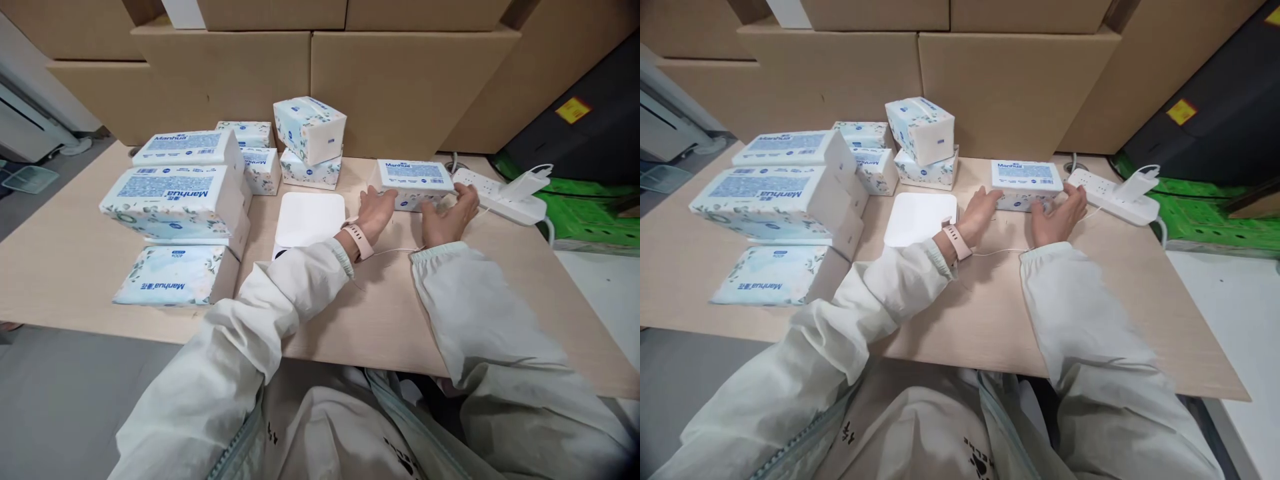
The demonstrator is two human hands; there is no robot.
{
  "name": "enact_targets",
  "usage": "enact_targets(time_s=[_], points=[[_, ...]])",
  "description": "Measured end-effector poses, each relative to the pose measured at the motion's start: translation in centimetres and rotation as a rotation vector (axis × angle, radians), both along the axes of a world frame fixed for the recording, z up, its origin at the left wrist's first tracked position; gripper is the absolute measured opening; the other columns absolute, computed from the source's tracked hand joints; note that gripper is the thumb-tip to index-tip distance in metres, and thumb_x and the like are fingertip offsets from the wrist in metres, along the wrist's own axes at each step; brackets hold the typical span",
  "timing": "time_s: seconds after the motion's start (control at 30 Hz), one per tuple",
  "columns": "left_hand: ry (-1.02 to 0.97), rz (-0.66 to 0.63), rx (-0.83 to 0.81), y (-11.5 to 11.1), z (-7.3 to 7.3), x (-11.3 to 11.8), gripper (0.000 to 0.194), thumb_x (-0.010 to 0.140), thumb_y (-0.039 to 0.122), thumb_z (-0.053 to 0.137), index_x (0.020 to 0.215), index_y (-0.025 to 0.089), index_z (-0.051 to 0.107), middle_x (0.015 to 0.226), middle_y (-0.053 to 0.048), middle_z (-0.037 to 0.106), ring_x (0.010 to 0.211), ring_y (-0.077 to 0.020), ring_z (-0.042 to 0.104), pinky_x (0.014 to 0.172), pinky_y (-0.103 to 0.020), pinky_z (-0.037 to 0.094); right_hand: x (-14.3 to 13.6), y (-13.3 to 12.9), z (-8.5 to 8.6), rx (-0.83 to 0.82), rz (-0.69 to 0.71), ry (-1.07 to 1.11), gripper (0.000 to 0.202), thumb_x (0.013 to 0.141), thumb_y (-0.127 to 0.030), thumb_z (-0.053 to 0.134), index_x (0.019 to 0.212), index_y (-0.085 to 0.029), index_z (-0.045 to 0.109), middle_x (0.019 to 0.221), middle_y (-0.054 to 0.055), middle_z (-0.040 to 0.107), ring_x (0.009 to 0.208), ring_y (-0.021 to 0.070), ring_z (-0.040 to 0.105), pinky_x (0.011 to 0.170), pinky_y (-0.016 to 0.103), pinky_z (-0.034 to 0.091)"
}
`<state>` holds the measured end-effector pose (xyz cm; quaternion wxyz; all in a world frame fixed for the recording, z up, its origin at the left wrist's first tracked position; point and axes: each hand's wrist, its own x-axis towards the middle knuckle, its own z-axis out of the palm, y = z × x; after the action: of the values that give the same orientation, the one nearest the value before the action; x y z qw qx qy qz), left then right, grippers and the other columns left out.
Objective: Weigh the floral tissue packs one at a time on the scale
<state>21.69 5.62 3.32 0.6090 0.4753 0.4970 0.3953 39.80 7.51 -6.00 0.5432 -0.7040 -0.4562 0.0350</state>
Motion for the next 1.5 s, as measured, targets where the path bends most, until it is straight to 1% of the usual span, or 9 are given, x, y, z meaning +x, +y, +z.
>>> enact_targets(time_s=[0.23,0.37,0.53,0.73,0.93,1.07,1.23,1.37,1.5], points=[[-0.107,0.054,-0.016,-5.3,2.5,-2.2,0.062,0.102,0.021,0.056,0.162,0.016,0.04,0.171,-0.008,0.046,0.163,-0.0242,0.039,0.136,-0.036,0.032,-4.3,-2.2,1.8,-0.004,0.333,-0.353,0.029,0.091,-0.046,0.062,0.111,-0.024,0.066,0.109,0.011,0.073,0.112,0.0333,0.068,0.11,0.063,0.052],[-0.254,0.054,0.113,-8.2,2.3,-5.0,0.047,0.101,0.019,0.058,0.147,0.026,0.055,0.169,-0.001,0.049,0.165,-0.0282,0.036,0.137,-0.047,0.032,-5.0,-1.0,1.9,-0.066,0.493,-0.342,0.042,0.093,-0.054,0.061,0.124,-0.026,0.067,0.132,0.014,0.072,0.132,0.0375,0.064,0.117,0.068,0.047],[-0.247,0.144,0.404,-10.8,0.8,-10.0,0.035,0.102,0.021,0.057,0.135,0.029,0.065,0.159,-0.001,0.061,0.158,-0.0256,0.048,0.133,-0.046,0.039,-9.9,2.5,5.4,-0.034,0.583,-0.254,0.097,0.083,-0.067,0.077,0.162,-0.031,0.034,0.177,0.014,0.032,0.167,0.0407,0.025,0.136,0.072,0.02],[-0.165,0.343,0.537,-11.6,-1.7,-14.3,0.033,0.103,0.03,0.063,0.135,0.028,0.068,0.159,-0.006,0.062,0.154,-0.026,0.052,0.126,-0.045,0.046,-19.2,9.5,9.4,-0.149,0.639,-0.117,0.133,0.076,-0.07,0.083,0.17,-0.036,-0.005,0.183,0.013,-0.016,0.171,0.0489,-0.001,0.127,0.086,0.005],[-0.136,0.389,0.501,-11.2,-2.8,-16.9,0.034,0.102,0.034,0.066,0.136,0.028,0.068,0.157,-0.008,0.063,0.149,-0.0264,0.057,0.124,-0.045,0.047,-19.2,13.6,8.6,-0.168,0.593,-0.147,0.127,0.081,-0.044,0.082,0.171,-0.023,-0.005,0.177,0.024,0.017,0.171,0.0418,0.015,0.136,0.068,0.019],[-0.146,0.384,0.452,-11.5,-2.6,-18.4,0.047,0.103,0.04,0.067,0.149,0.032,0.06,0.168,-0.005,0.051,0.16,-0.0279,0.044,0.133,-0.045,0.039,-15.6,8.5,9.0,-0.047,0.65,-0.107,0.12,0.079,-0.05,0.083,0.171,-0.032,0.008,0.174,0.015,0.031,0.167,0.0382,0.029,0.135,0.066,0.031],[-0.188,0.285,0.424,-12.0,-1.9,-19.4,0.06,0.108,0.057,0.052,0.166,0.041,0.041,0.183,0.008,0.019,0.172,-0.0241,0.015,0.143,-0.041,0.017,-11.8,-4.3,10.5,0.027,0.969,-0.145,0.119,0.073,-0.062,0.091,0.17,-0.042,0.024,0.165,0.009,0.049,0.156,0.0397,0.048,0.13,0.061,0.043],[-0.264,0.111,0.446,-11.6,-0.8,-19.1,0.058,0.109,0.067,0.04,0.153,0.037,0.061,0.177,0.006,0.037,0.171,-0.0277,0.019,0.143,-0.046,0.017,-11.8,-9.6,10.0,-0.013,1.039,-0.214,0.117,0.078,-0.059,0.089,0.17,-0.051,0.018,0.184,-0.003,0.016,0.172,0.0385,0.013,0.14,0.066,0.019],[-0.249,0.062,0.501,-10.7,-0.5,-18.8,0.057,0.111,0.062,0.037,0.16,0.039,0.053,0.175,0.006,0.04,0.17,-0.0263,0.023,0.143,-0.045,0.021,-12.9,-8.6,9.2,-0.115,1.032,-0.019,0.119,0.084,-0.067,0.08,0.171,-0.051,0.0,0.185,-0.012,-0.008,0.173,0.0318,-0.004,0.141,0.061,0.014]])
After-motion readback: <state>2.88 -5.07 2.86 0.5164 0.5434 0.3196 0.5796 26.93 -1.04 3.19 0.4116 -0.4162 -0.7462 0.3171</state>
